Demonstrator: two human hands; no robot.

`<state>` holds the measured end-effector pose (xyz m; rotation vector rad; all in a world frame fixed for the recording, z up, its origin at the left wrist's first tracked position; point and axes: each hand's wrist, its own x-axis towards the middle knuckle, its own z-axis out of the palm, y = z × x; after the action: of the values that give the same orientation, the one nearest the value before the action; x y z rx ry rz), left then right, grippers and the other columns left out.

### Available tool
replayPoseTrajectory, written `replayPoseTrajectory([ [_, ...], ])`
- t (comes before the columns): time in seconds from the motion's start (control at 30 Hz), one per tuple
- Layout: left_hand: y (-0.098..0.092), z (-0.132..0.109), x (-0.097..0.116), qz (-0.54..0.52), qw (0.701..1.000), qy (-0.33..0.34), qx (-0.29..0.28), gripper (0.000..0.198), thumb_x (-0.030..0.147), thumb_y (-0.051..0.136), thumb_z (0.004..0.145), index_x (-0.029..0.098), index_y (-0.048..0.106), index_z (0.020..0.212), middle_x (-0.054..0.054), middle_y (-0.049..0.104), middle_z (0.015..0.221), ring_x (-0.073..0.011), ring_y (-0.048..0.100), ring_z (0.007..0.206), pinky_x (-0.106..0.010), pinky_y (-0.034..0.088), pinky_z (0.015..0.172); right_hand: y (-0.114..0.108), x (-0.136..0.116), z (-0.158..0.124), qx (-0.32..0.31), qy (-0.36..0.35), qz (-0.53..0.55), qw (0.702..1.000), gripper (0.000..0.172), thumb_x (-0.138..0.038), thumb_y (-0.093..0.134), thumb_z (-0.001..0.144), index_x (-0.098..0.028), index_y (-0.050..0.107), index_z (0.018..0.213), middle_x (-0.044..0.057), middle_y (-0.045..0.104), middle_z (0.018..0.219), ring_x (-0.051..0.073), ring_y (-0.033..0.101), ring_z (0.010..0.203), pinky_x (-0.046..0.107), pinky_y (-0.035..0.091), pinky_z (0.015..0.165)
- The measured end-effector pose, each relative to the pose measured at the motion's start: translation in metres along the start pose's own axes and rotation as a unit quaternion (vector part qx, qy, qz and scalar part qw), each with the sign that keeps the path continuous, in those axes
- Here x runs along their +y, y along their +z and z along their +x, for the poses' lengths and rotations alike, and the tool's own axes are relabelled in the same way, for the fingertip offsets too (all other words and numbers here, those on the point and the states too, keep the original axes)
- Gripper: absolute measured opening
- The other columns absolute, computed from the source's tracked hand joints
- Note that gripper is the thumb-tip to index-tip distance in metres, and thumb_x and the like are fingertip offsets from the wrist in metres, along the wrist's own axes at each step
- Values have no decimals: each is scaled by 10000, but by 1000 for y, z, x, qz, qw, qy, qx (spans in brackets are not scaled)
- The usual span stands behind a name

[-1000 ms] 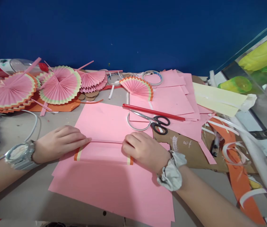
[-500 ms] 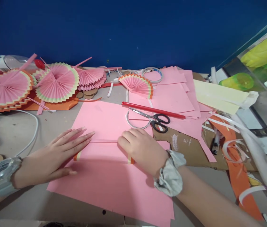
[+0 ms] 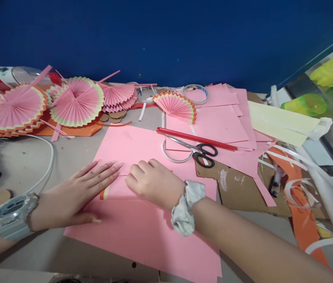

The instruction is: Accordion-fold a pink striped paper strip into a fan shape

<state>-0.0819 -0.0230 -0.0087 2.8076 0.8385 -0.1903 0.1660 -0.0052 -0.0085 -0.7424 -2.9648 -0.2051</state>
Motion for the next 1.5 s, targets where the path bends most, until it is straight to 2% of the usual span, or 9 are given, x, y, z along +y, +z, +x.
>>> replayPoseTrajectory([
  [0.27,-1,0,-1,-5,1000,6,-1,862,653,326,825,120,38,1437,-82,96,1501,-240,88,1382,-385,-10,1115,-1,15,-35,8,6,-42,999,188,-41,404,815,-150,556,822,66,579,810,189,492,746,316,352,643],
  [0.53,-4,1,-1,-7,1000,-1,-22,852,638,331,833,127,15,1436,-80,91,1502,-241,93,1381,-385,8,1119,-1,22,-55,5,54,-50,997,221,-47,408,797,-95,583,923,109,596,873,228,512,806,348,395,679],
  [0.8,-10,0,2,-13,999,-12,-28,872,628,358,830,121,-17,1433,-98,90,1502,-250,105,1379,-424,31,1120,4,33,-66,1,147,132,980,165,-74,429,858,-144,565,922,63,581,912,196,500,908,341,390,840],
  [0.93,-17,16,5,-21,1000,10,-7,837,623,350,839,122,46,1437,-115,101,1497,-262,91,1380,-455,16,1118,3,30,-47,-20,126,131,983,168,-95,414,871,-135,562,938,76,569,918,200,495,881,357,389,826],
  [1.03,-16,37,8,-22,999,23,11,807,644,333,834,126,155,1428,-128,127,1492,-285,80,1378,-490,18,1111,2,26,-28,-21,96,85,992,150,-97,419,862,-126,565,882,71,557,854,190,485,792,331,397,745],
  [1.13,-11,54,8,-26,998,46,20,837,658,312,831,76,175,1417,-147,134,1489,-272,71,1380,-452,41,1123,2,24,-16,-8,55,21,998,176,-83,386,861,-121,558,868,67,554,807,196,476,754,324,384,690],
  [1.23,-4,60,6,-31,997,68,27,875,665,310,826,43,141,1417,-155,97,1492,-263,48,1382,-421,41,1127,3,25,-17,11,22,-16,1000,212,-81,347,872,-128,553,866,75,563,816,198,476,756,316,366,664],
  [1.5,-5,59,4,-44,996,79,11,873,658,341,819,104,66,1434,-105,45,1502,-253,31,1385,-430,-2,1117,5,38,-43,28,-8,-46,999,201,-71,375,813,-127,566,840,88,580,831,194,480,754,317,357,659],
])
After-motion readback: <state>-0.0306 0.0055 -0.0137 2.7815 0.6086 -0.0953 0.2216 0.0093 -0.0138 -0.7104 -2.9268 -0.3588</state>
